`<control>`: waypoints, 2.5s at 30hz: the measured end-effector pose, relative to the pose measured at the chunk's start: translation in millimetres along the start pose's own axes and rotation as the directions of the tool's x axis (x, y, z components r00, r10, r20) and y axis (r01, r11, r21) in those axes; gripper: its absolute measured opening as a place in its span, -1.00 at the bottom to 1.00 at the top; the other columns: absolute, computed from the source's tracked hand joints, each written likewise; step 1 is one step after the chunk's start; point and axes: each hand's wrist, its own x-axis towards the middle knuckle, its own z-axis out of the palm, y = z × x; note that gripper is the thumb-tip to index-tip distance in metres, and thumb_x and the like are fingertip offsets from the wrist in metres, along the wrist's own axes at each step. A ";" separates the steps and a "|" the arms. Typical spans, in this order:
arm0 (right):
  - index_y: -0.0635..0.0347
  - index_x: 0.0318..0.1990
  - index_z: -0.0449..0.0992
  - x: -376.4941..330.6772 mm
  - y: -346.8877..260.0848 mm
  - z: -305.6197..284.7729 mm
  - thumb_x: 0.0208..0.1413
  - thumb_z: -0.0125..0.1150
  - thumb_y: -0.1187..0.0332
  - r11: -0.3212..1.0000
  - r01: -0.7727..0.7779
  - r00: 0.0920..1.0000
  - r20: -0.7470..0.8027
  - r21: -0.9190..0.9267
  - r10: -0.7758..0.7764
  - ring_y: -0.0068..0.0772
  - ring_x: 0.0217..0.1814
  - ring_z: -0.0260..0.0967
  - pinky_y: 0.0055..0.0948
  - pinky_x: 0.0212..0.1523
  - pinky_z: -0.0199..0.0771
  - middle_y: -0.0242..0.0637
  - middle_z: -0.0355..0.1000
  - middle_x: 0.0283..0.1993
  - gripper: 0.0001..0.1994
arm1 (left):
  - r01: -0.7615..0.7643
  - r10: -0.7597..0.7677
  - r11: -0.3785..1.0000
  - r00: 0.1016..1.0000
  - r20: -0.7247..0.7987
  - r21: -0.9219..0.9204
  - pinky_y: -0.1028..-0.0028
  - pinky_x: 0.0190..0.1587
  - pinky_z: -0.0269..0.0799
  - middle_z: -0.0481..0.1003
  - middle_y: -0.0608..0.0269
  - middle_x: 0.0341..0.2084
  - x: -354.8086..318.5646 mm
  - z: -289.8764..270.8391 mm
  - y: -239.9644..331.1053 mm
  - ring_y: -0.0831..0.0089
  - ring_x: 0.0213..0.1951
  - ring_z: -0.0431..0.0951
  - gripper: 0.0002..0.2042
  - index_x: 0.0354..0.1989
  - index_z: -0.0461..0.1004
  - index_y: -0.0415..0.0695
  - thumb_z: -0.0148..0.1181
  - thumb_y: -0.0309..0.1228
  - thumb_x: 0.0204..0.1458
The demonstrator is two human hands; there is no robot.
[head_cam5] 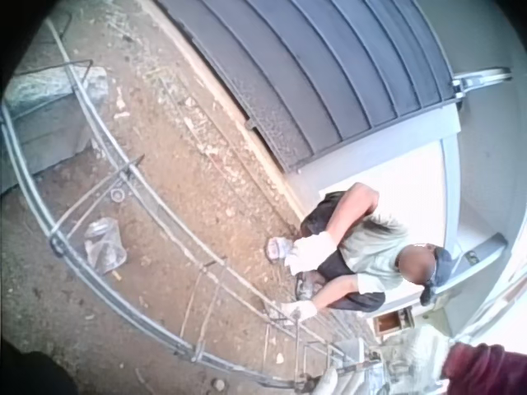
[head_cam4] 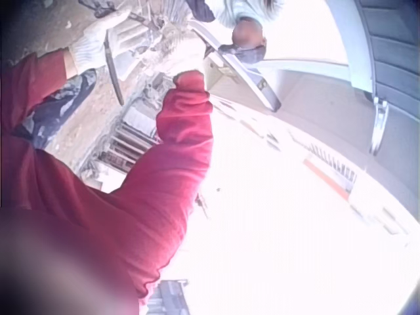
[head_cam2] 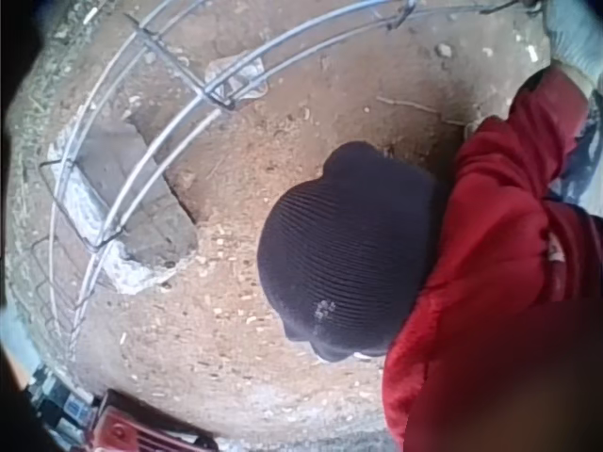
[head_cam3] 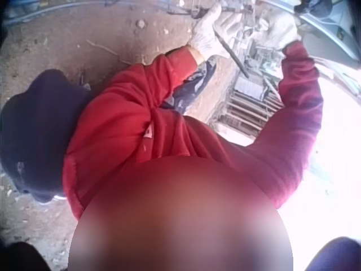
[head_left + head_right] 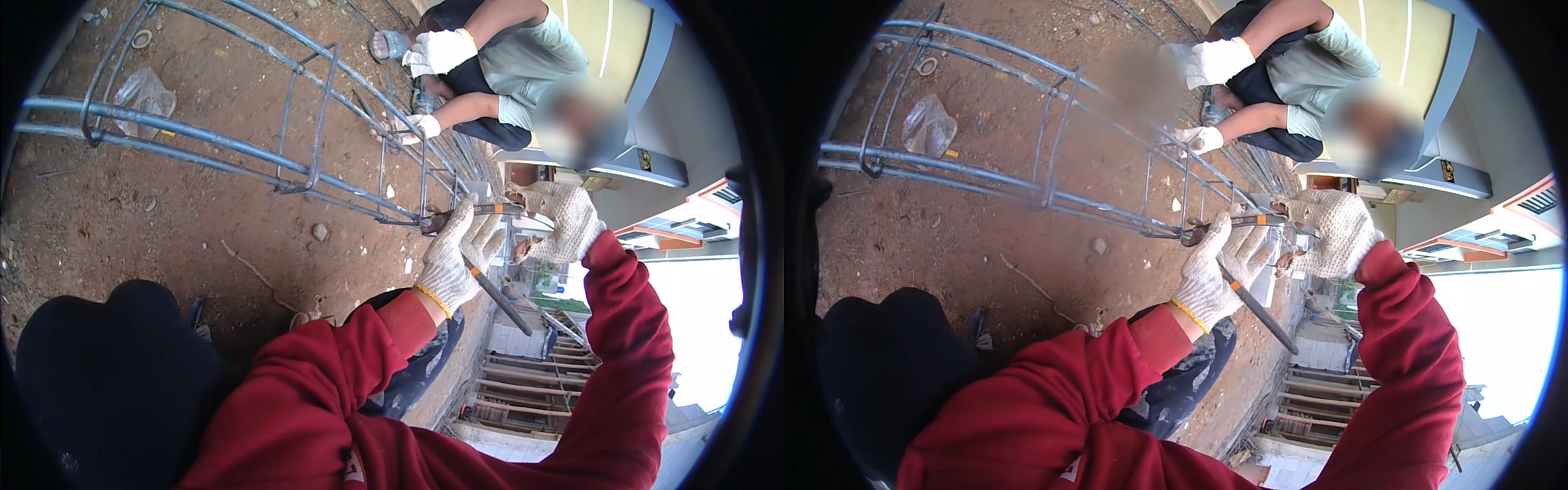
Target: The person ties wire around intersections of a rebar cage using pliers. They repeatedly wrap and twist wire at multiple joints while another worker assists nearby.
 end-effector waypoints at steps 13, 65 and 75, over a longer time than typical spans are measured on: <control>0.31 0.22 0.27 -7.8 -90.7 12.6 -0.03 0.18 0.32 0.645 -0.204 0.976 -0.098 -0.736 0.197 -0.10 -0.12 0.37 -0.14 -0.04 0.33 0.02 0.37 -0.02 -0.39 | -0.157 0.100 0.974 0.943 -0.319 -0.161 0.30 -0.16 0.53 0.48 0.22 -0.51 24.1 29.7 -10.5 0.28 -0.38 0.54 -0.85 -0.46 0.39 -0.07 0.12 -0.31 0.07; 0.22 -0.16 0.43 -31.7 -72.1 49.1 0.01 0.33 0.34 0.193 -0.945 0.308 0.915 0.263 0.262 -0.22 -0.45 0.41 -0.20 -0.41 0.40 -0.17 0.50 -0.34 -0.71 | -0.009 0.015 1.000 0.933 -0.360 0.019 0.28 -0.22 0.54 0.32 0.42 -0.64 -12.9 20.6 -6.2 0.48 -0.56 0.39 -0.88 -0.26 0.53 -0.06 0.27 -0.34 0.10; 0.29 -0.04 0.42 -42.0 -108.4 42.8 -0.11 0.45 -0.01 0.786 -0.618 0.781 0.125 0.018 0.611 -0.22 -0.37 0.49 -0.31 -0.34 0.50 -0.19 0.42 -0.42 -0.38 | -0.006 0.145 0.971 0.811 -0.567 0.240 0.33 -0.36 0.42 0.13 0.52 -0.72 -1.1 29.0 -17.7 0.57 -0.68 0.15 -0.81 -0.50 0.40 -0.01 0.27 -0.34 0.09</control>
